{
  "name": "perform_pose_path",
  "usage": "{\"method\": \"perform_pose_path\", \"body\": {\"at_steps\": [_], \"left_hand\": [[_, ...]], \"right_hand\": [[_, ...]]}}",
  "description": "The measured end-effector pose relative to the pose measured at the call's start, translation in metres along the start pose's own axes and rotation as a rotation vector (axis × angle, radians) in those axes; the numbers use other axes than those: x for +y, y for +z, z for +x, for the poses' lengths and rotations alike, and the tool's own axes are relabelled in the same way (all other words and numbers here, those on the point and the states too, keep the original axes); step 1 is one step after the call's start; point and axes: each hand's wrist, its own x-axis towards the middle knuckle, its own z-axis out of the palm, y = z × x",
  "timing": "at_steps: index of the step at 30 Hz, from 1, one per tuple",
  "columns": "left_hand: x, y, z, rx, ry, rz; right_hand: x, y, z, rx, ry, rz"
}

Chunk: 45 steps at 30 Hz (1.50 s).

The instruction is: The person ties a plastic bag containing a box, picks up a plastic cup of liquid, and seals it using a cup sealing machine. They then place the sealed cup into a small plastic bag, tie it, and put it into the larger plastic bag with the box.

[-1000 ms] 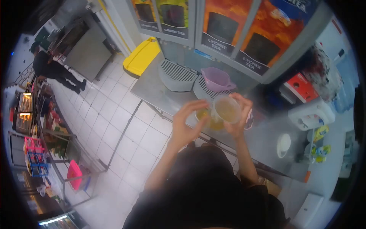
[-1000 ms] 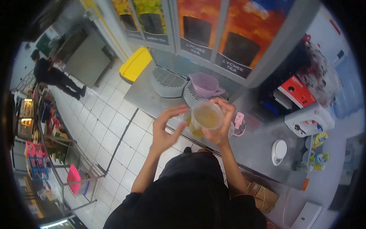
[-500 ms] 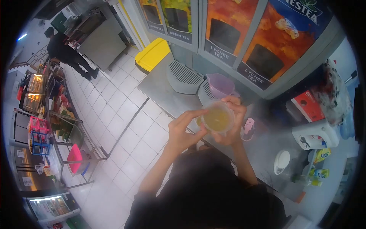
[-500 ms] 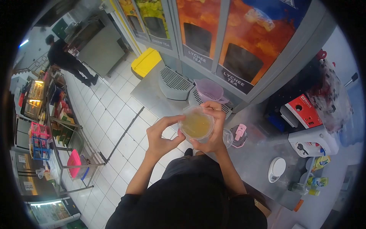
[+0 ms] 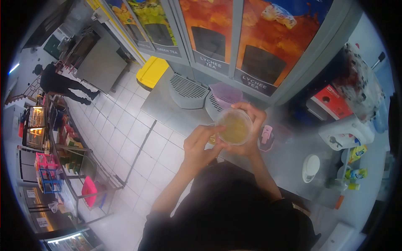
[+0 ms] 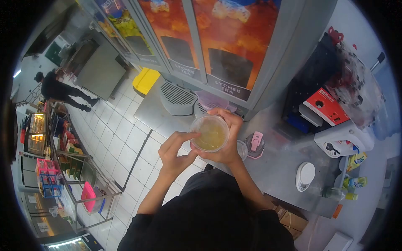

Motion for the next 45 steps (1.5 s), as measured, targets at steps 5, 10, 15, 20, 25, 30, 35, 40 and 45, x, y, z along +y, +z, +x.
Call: {"method": "perform_pose_path", "body": {"at_steps": [5, 10, 15, 20, 25, 30, 35, 40, 45], "left_hand": [[0.002, 0.009, 0.017, -0.03, 0.106, 0.014], [0.005, 0.012, 0.031, -0.064, 0.152, -0.006], [-0.001, 0.007, 0.034, -0.161, 0.135, -0.004], [-0.006, -0.005, 0.029, -0.271, -0.085, -0.146], [0.008, -0.015, 0.013, -0.598, -0.136, -0.198], [0.027, 0.05, -0.039, -0.518, -0.156, -0.382], [0.061, 0.1, -0.06, -0.64, -0.398, -0.64], [0.064, 0.172, -0.113, -0.747, -0.445, -0.795], [0.076, 0.24, -0.141, -0.695, -0.25, -0.618]], "right_hand": [[-0.003, -0.008, 0.005, 0.056, -0.017, -0.057], [-0.005, -0.013, 0.011, 0.102, -0.085, -0.092], [-0.003, -0.012, 0.008, 0.119, -0.108, -0.164], [-0.003, -0.019, 0.0, 0.135, -0.124, -0.181], [-0.022, -0.023, -0.033, 0.144, -0.053, -0.159], [-0.064, -0.041, -0.081, 0.141, 0.013, -0.361], [-0.108, -0.062, -0.129, 0.214, 0.181, -0.524], [-0.135, -0.109, -0.175, 0.531, 0.313, -0.486], [-0.151, -0.28, -0.218, 1.102, 0.351, -0.854]]}}
